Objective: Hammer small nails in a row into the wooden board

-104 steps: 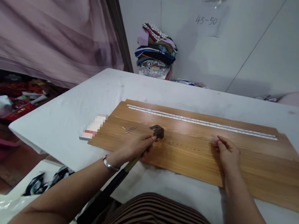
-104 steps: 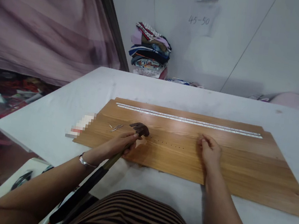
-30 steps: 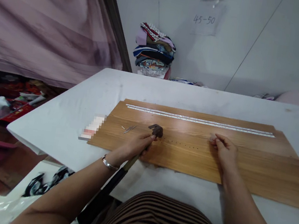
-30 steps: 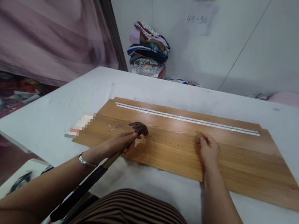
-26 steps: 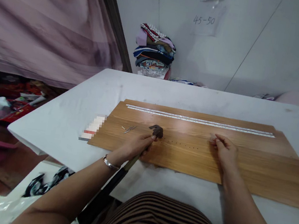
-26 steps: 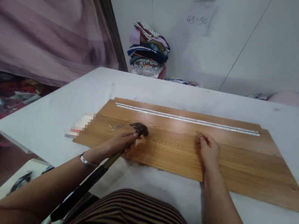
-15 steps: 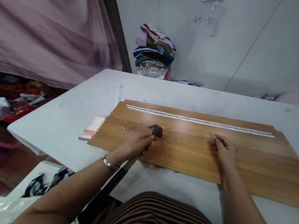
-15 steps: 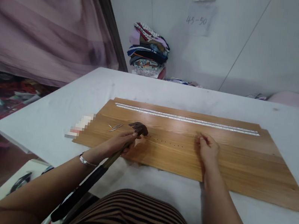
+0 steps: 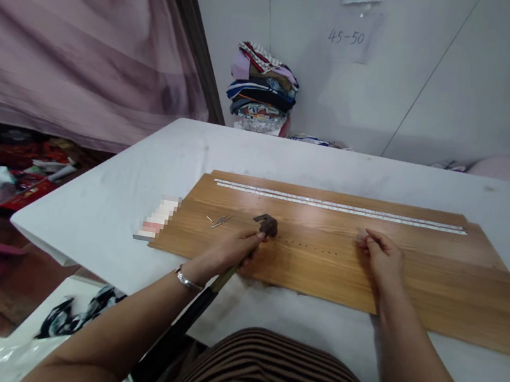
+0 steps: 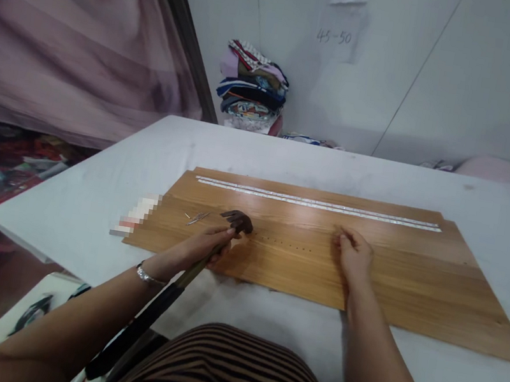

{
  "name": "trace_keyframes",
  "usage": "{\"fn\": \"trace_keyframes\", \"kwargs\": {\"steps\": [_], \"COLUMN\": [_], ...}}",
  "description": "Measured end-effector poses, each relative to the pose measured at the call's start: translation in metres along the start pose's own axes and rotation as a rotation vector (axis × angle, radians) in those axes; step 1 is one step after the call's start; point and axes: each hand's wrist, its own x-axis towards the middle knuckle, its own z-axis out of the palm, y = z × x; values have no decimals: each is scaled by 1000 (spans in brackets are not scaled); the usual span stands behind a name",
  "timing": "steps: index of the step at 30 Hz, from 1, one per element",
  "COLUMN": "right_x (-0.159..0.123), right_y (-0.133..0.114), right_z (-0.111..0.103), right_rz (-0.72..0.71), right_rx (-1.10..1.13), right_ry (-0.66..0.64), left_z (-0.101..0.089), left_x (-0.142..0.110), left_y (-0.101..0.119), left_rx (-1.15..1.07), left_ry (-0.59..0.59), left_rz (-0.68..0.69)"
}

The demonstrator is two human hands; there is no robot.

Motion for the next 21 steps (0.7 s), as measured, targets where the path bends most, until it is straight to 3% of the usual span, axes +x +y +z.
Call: {"fn": "trace_keyframes", "kwargs": {"steps": [21], "right_x": [-1], "right_y": [-2], "right_z": [2], "right_rz": [12], "right_rx": [31], "right_ry": [14], "left_z": [0], "left_x": [-3], "left_y": [3], "left_rx": [-4], "left_ry": [-2], "left_rz": [20]}}
